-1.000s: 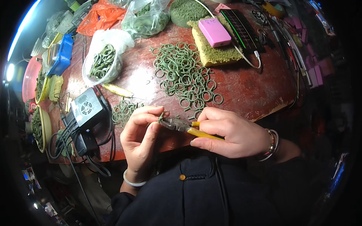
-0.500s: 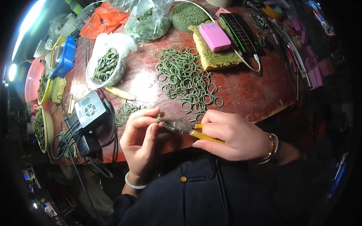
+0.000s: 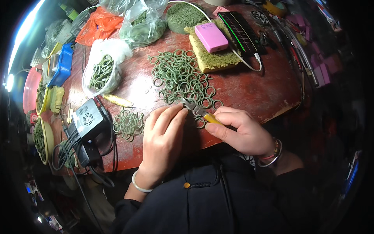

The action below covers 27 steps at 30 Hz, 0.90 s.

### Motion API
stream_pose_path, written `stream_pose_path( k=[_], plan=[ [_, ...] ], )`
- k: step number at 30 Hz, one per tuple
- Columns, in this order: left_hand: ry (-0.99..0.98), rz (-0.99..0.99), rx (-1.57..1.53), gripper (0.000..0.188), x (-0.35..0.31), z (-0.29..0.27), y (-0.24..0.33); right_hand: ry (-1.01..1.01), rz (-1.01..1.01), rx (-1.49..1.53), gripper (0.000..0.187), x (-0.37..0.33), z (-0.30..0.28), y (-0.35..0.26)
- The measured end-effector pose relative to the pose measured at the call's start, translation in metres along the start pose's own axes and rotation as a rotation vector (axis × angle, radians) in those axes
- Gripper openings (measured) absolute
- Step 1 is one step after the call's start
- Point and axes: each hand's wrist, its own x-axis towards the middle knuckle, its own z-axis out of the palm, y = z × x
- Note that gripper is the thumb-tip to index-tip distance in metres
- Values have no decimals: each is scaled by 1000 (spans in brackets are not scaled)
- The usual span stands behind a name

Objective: Assembling or clipping small green plastic rings using pliers at a workstation.

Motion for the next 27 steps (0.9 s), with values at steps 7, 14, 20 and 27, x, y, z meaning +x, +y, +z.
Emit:
stream_pose_path(
  k=[7, 14, 20, 27],
  plan=[
    [58, 19, 43, 22, -5, 0, 0, -10, -13, -6, 23, -2, -3, 6],
    [20, 6, 63, 20, -4, -6, 1, -20, -8, 16, 22, 0, -1, 3],
    [8, -37, -4, 17, 0, -9, 2, -13, -15, 21, 23, 1, 0, 3],
    [7, -88, 40, 18, -12, -10, -14, -27, -36, -18, 21, 1, -1, 5]
  ],
)
